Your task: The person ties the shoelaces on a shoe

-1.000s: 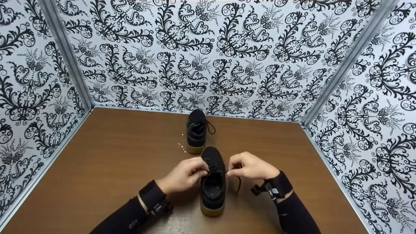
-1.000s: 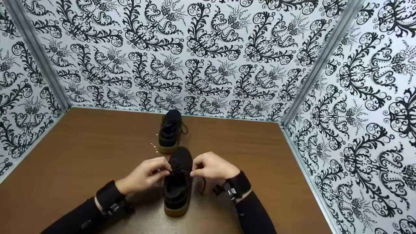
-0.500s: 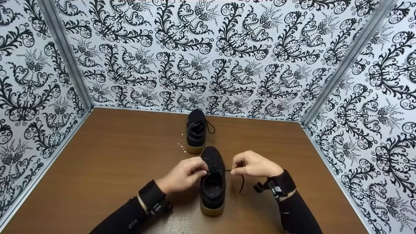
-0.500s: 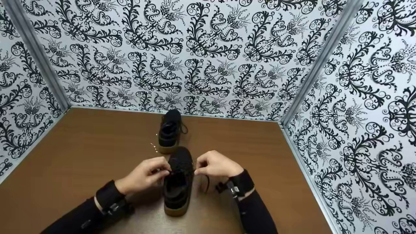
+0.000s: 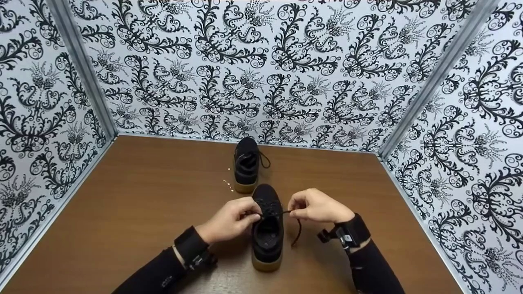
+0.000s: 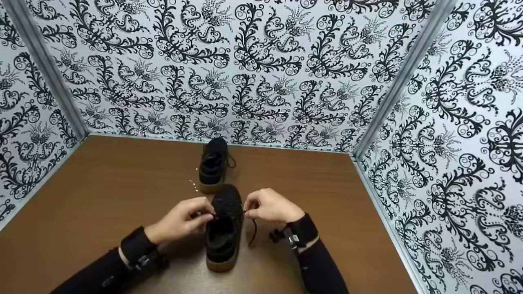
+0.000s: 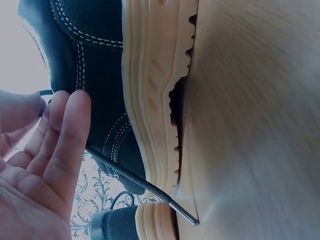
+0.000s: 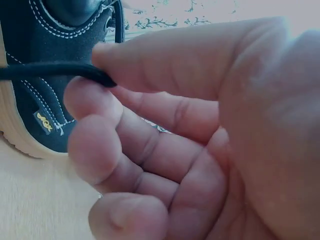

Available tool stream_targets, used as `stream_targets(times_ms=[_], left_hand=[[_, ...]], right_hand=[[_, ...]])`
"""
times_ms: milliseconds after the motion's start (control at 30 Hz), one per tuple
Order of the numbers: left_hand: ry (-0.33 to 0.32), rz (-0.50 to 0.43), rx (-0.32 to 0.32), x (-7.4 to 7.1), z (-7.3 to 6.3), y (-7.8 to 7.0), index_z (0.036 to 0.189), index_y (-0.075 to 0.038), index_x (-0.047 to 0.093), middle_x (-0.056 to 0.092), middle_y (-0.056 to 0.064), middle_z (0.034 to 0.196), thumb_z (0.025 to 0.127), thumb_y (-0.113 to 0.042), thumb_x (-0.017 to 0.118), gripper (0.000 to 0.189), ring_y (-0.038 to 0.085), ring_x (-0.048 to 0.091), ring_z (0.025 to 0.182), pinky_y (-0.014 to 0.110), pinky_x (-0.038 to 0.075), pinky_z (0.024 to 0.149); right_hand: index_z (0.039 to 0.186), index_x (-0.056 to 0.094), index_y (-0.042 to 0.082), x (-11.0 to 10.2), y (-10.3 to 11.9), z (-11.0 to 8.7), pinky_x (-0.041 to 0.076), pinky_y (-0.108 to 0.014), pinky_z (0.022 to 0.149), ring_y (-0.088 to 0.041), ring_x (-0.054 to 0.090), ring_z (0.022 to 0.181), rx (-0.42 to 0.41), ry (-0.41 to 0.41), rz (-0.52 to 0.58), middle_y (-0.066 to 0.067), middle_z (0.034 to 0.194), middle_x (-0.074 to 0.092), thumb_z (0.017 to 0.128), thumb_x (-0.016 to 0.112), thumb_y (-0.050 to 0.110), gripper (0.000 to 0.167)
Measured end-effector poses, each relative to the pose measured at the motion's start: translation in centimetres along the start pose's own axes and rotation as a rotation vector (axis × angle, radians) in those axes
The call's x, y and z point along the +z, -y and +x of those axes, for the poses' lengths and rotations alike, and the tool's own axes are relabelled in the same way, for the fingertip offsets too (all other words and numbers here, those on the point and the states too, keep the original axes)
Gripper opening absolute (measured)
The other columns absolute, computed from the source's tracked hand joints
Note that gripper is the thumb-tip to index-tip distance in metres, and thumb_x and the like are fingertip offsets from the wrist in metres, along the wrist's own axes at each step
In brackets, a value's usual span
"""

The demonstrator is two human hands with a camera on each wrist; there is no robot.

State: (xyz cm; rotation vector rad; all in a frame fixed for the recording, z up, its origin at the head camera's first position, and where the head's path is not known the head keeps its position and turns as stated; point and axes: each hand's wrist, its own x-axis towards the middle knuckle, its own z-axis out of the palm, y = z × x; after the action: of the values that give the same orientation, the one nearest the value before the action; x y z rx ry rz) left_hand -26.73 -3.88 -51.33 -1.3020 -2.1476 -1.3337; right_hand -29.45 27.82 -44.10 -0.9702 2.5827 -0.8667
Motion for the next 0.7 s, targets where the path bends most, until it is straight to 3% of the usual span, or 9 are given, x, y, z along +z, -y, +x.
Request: stream_targets(times_ms=[300, 533, 700], left_hand=[[-0.004, 0.008, 0.004, 0.04, -0.02, -0.09, 0.103, -0.01, 0.073, 0.068, -0.001, 0.095, 0.103, -0.005, 0.079, 0.008, 0.008, 0.061, 0.084, 0.025, 0.054, 0.071], [0.02, 0.0, -0.031, -0.16, 0.05, -0.49, 0.104, -0.011, 0.074, 0.068, 0.0, 0.095, 0.105, -0.008, 0.078, 0.006, 0.008, 0.06, 0.084, 0.043, 0.057, 0.066], [0.021, -0.003, -0.042, -0.21, 0.04, -0.54, 0.104, -0.012, 0.074, 0.068, 0.0, 0.095, 0.105, -0.009, 0.078, 0.005, 0.008, 0.06, 0.084, 0.039, 0.057, 0.067]], right_hand=[[0.104, 0.08, 0.012, 0.06, 0.01, -0.01, 0.054, -0.027, 0.061, -0.009, 0.065, 0.065, 0.019, -0.009, 0.008, 0.007, 0.082, 0.072, 0.097, 0.073, 0.004, 0.013], [0.113, 0.086, 0.012, 0.21, -0.4, 0.02, 0.051, -0.024, 0.054, -0.036, 0.073, 0.063, 0.041, 0.004, 0.04, -0.01, 0.088, 0.079, 0.098, 0.064, -0.002, 0.029], [0.113, 0.086, 0.007, 0.32, -0.18, 0.11, 0.05, -0.024, 0.052, -0.028, 0.071, 0.057, 0.049, -0.013, -0.014, -0.007, 0.079, 0.077, 0.098, 0.063, -0.004, 0.029]])
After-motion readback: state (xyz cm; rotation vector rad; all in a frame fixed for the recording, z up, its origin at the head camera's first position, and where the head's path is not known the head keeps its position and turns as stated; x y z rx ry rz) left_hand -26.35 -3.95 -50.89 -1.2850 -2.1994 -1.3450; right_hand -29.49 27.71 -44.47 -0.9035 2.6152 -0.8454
